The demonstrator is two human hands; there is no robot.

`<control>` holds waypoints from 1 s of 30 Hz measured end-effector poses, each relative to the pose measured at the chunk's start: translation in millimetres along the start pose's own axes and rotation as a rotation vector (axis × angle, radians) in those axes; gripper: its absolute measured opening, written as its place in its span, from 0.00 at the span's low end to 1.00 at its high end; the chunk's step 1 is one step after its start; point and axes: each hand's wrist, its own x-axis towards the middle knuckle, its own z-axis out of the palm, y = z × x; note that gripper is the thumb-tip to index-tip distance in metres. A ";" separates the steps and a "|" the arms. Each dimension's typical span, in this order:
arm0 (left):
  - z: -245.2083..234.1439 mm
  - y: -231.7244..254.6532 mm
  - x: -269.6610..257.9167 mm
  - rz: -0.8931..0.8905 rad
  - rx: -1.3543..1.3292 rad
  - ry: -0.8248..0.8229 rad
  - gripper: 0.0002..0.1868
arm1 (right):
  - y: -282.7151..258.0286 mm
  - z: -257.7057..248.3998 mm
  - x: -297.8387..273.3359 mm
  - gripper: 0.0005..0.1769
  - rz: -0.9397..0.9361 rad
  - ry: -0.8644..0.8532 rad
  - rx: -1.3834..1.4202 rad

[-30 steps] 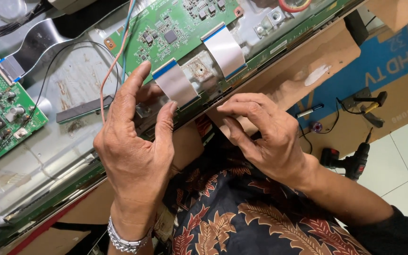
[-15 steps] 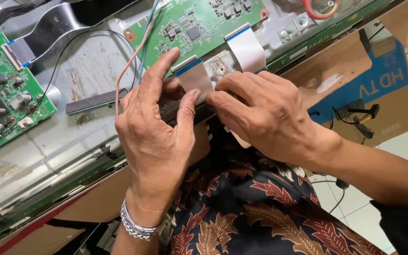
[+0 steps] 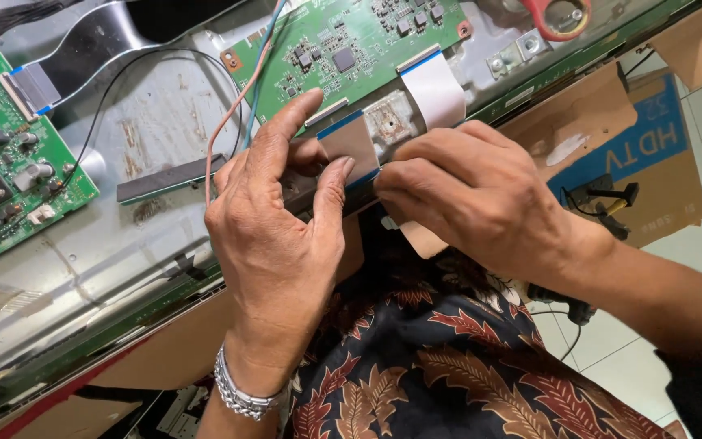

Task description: The person peels the backing off a white adhesive strip and applies it to a connector on a green circuit board. They then use a multimeter to test the connection on the board.

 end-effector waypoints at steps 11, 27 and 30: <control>-14.6 19.2 -6.1 0.146 0.020 -0.012 0.16 | -28.4 3.8 -34.8 0.08 0.613 0.225 0.399; 23.7 -14.1 -77.2 0.634 0.251 0.030 0.08 | -47.0 27.0 -57.0 0.06 1.150 0.126 1.318; 28.2 -17.1 -77.7 0.614 0.204 0.042 0.07 | -44.7 26.3 -55.4 0.06 1.160 0.099 1.297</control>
